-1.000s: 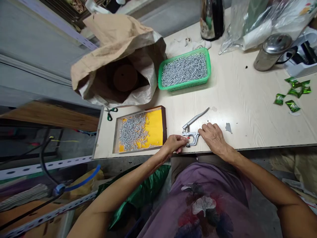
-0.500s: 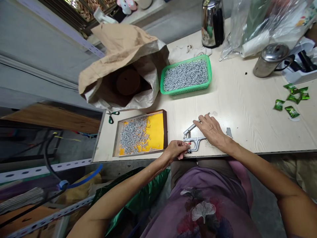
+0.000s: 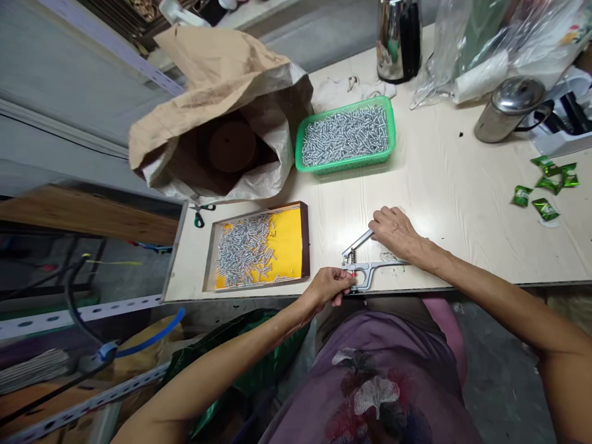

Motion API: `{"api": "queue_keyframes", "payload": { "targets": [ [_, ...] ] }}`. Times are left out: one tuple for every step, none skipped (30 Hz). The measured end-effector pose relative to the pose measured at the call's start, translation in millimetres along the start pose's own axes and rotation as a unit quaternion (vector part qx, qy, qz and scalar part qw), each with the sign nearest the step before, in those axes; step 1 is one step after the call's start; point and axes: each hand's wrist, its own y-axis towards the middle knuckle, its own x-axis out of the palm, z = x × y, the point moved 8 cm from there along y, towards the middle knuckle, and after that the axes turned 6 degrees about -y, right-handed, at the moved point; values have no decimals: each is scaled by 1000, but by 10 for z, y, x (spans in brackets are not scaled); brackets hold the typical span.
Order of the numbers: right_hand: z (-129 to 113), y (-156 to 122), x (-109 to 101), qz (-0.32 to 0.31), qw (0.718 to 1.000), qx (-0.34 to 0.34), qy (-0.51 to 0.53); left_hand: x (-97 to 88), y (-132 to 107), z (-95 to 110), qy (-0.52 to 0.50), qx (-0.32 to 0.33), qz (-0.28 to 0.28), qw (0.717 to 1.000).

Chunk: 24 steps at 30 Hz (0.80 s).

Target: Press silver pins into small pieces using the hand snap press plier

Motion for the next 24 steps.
{"api": "queue_keyframes", "payload": {
  "targets": [
    [9,-38,-5,-2,1000,-1,11,6,-8,3,-2,0,-1,1000],
    [16,-83,-10,-3,1000,-4,21,9,-16,7,-4,0,-1,1000],
    [20,-132,-11,-3,1000,-10,29,11,-23,13,-6,1,0,1000],
    [19,-185,-5,-4,999,-18,35,11,-29,17,-8,2,1,1000],
    [15,-237,8,-7,999,-29,39,9,-34,19,-9,2,3,1000],
    [10,-285,26,-9,998,-39,42,7,-37,22,-11,3,5,1000],
    [6,-327,45,-11,998,-47,44,6,-40,24,-11,3,7,1000],
    [3,-360,63,-12,997,-53,46,5,-43,24,-12,3,8,1000],
    [1,-383,76,-12,997,-56,48,4,-47,24,-12,3,9,1000],
    [1,-398,83,-12,997,-57,47,4,-52,25,-13,3,10,1000],
    [0,-404,83,-11,997,-55,46,3,-56,26,-15,3,11,1000],
    [-1,-405,75,-9,998,-51,44,2,-61,25,-17,2,12,1000],
    [-1,-402,61,-7,998,-45,42,2,-64,23,-19,1,13,1000],
    [-2,-398,45,-6,998,-38,40,2,-65,20,-21,0,13,1000],
    [-5,-394,27,-5,999,-32,39,4,-63,16,-23,-2,13,1000],
    [-10,-391,12,-5,999,-27,37,7,-58,10,-26,-2,13,1000],
    [-17,-389,0,-7,999,-23,34,9,-51,2,-28,-3,13,1000],
    [-27,-390,-11,-8,999,-21,30,9,-42,-9,-30,-4,13,999],
    [-38,-392,-21,-10,999,-20,26,5,-32,-22,-30,-5,15,999],
    [-48,-396,-31,-11,1000,-20,22,-1,-23,-38,-28,-5,17,999],
    [-57,-401,-39,-12,1000,-19,18,-10,-18,-56,-24,-5,18,1000],
    [-65,-407,-45,-15,1000,-17,15,-24,-19,-75,-15,-5,19,1000],
    [-73,-415,-51,-19,1000,-16,12,-41,-26,-84,0,2,20,1000],
    [-82,-424,-58,-22,1000,-13,10,-74,-41,-73,23,20,31,999]
  ]
}}
